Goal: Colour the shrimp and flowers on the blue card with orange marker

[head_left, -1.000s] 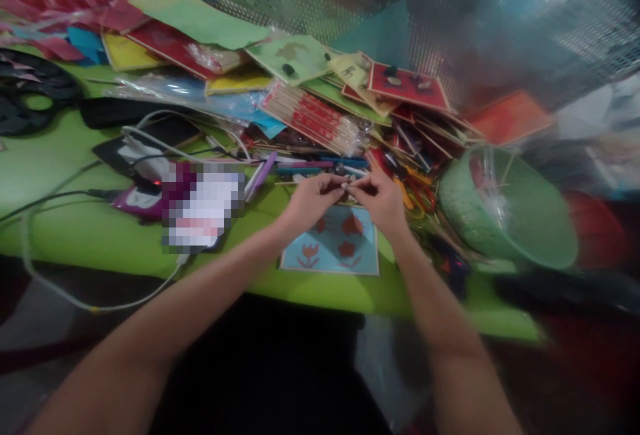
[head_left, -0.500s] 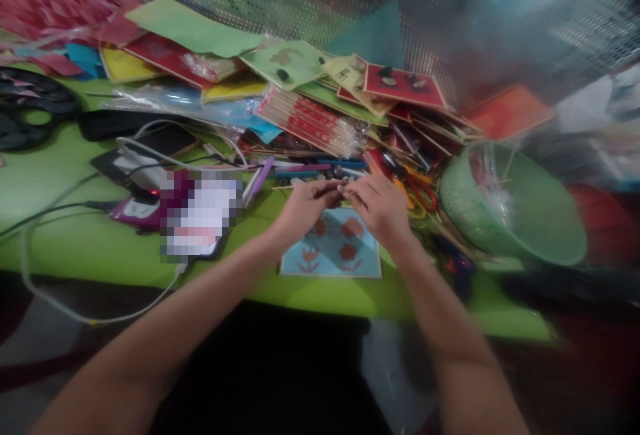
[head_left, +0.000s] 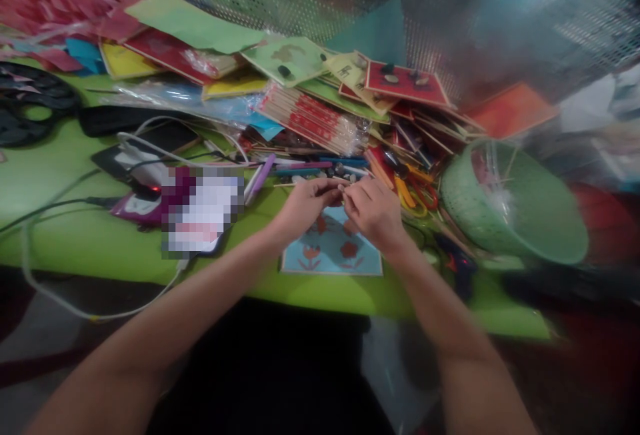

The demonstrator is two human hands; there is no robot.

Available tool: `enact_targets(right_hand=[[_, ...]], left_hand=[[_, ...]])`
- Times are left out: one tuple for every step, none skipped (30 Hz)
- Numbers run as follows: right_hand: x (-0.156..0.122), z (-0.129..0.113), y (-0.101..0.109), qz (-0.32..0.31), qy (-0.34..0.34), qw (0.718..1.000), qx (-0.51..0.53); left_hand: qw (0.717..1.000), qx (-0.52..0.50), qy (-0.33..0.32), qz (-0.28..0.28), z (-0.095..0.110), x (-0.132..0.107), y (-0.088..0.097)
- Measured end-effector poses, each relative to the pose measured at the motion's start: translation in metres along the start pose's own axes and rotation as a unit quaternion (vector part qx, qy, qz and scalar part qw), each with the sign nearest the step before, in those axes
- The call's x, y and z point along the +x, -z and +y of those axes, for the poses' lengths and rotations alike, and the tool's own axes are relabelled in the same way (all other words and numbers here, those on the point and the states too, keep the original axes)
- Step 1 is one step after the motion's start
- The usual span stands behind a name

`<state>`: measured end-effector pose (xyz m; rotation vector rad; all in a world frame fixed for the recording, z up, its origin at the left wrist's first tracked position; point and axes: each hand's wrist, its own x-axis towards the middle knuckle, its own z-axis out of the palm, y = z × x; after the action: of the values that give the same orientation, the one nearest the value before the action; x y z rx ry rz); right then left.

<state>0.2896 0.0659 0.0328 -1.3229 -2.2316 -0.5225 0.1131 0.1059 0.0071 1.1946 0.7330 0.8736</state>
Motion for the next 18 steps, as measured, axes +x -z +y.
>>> enact_targets(right_hand=[[0.000,0.000,0.000,0.006,-0.002,1.000,0.000],[0.000,-0.001,0.000,0.009,-0.004,1.000,0.004],[0.000,-0.001,0.001,0.009,-0.009,1.000,0.012],[0.001,0.000,0.002,0.005,-0.013,1.000,0.021],[0.001,0.000,0.003,-0.001,-0.014,0.999,0.031],[0.002,0.001,0.005,-0.007,-0.014,0.999,0.040],[0.002,0.002,0.006,-0.014,-0.013,0.999,0.048],[0.003,0.004,0.008,-0.020,-0.010,0.998,0.055],[0.004,0.005,0.009,-0.026,-0.009,0.998,0.059],[0.004,0.006,0.011,-0.032,-0.009,0.998,0.061],[0.004,0.006,0.011,-0.039,-0.008,0.997,0.061],[0.004,0.007,0.012,-0.045,-0.007,0.997,0.059],[0.004,0.006,0.011,-0.050,-0.005,0.997,0.054],[0.003,0.005,0.011,-0.053,-0.002,0.997,0.047],[0.003,0.004,0.010,-0.053,0.001,0.998,0.038],[0.002,0.002,0.008,-0.051,0.004,0.998,0.028],[0.002,0.001,0.007,-0.046,0.005,0.999,0.018],[0.001,-0.001,0.005,-0.039,0.006,0.999,0.010]], left_hand=[[1.000,0.000,0.001,0.000,0.000,0.000,0.000],[1.000,-0.002,0.002,-0.001,0.000,0.001,0.000],[1.000,-0.007,0.002,-0.002,-0.001,0.002,0.000],[1.000,-0.014,0.001,-0.004,-0.002,0.003,0.001],[1.000,-0.020,-0.001,-0.005,-0.003,0.004,0.001],[1.000,-0.023,-0.005,-0.006,-0.004,0.005,0.001],[1.000,-0.022,-0.009,-0.006,-0.005,0.005,0.001],[1.000,-0.018,-0.013,-0.005,-0.006,0.006,0.001],[1.000,-0.012,-0.016,-0.004,-0.007,0.005,0.001],[1.000,-0.006,-0.017,-0.004,-0.007,0.005,0.001],[1.000,-0.001,-0.017,-0.002,-0.007,0.004,0.001],[1.000,0.005,-0.016,0.000,-0.007,0.004,0.001],[1.000,0.011,-0.014,0.001,-0.007,0.003,0.002],[1.000,0.018,-0.013,0.002,-0.007,0.003,0.002],[1.000,0.024,-0.014,0.003,-0.007,0.003,0.003],[0.999,0.028,-0.016,0.004,-0.007,0.003,0.003],[0.999,0.030,-0.018,0.003,-0.007,0.003,0.003],[0.999,0.029,-0.021,0.003,-0.007,0.003,0.003]])
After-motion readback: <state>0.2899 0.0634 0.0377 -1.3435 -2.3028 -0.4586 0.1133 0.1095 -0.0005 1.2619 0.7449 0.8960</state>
